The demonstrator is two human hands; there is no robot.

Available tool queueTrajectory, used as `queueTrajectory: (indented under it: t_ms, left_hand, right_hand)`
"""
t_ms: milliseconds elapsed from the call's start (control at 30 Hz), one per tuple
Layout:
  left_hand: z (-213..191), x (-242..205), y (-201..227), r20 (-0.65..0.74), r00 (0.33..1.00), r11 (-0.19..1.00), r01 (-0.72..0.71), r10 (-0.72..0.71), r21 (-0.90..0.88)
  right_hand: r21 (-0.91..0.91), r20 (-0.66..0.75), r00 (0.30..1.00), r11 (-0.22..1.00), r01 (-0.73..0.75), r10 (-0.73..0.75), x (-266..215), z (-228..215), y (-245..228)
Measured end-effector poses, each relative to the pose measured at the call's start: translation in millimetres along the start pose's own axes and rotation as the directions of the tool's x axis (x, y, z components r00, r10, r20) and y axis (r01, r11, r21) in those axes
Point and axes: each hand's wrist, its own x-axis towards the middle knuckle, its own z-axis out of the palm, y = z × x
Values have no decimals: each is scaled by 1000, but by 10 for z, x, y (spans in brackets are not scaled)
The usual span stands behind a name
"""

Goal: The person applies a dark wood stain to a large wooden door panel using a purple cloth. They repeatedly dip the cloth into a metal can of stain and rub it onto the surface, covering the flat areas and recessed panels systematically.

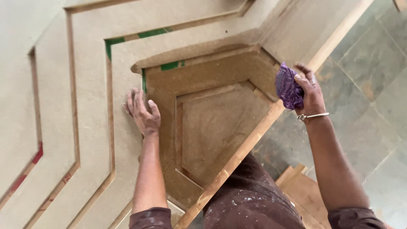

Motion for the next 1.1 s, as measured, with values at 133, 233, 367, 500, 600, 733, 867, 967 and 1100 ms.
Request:
queueTrajectory:
  t_ms: [133,233,367,500,600,733,867,967,1100]
  left_hand:
    - [-32,89,14,17,994,994,105,-105,-41]
    - [-37,174,169,36,972,972,233,-231,-45]
    - [127,388,720,-20,971,970,239,-240,-47]
    - [518,951,1586,-37,984,973,164,-173,-161]
    - [1041,1630,2384,115,979,875,200,-166,-442]
    - [1643,2461,3383,457,856,489,514,-241,-705]
    - [2104,2841,3959,408,788,400,595,-461,-697]
    - [2370,2860,4072,179,822,517,493,-541,-700]
    - [2522,2727,4073,-118,837,648,317,-535,-693]
  right_hand:
    - [-71,186,982,997,-9,22,284,322,-365]
    - [-100,354,931,994,-50,83,648,397,-549]
    - [-75,477,864,987,-145,163,1247,466,-794]
    - [-64,626,748,971,-231,219,1865,642,-1188]
    - [-52,712,675,973,-224,194,2207,613,-1575]
    - [-39,725,664,973,-227,184,2597,585,-1962]
    - [-115,680,692,967,-227,243,3034,605,-2266]
    - [-269,661,705,958,-96,256,3320,772,-2307]
    - [-721,691,713,187,667,120,3410,1164,-2199]
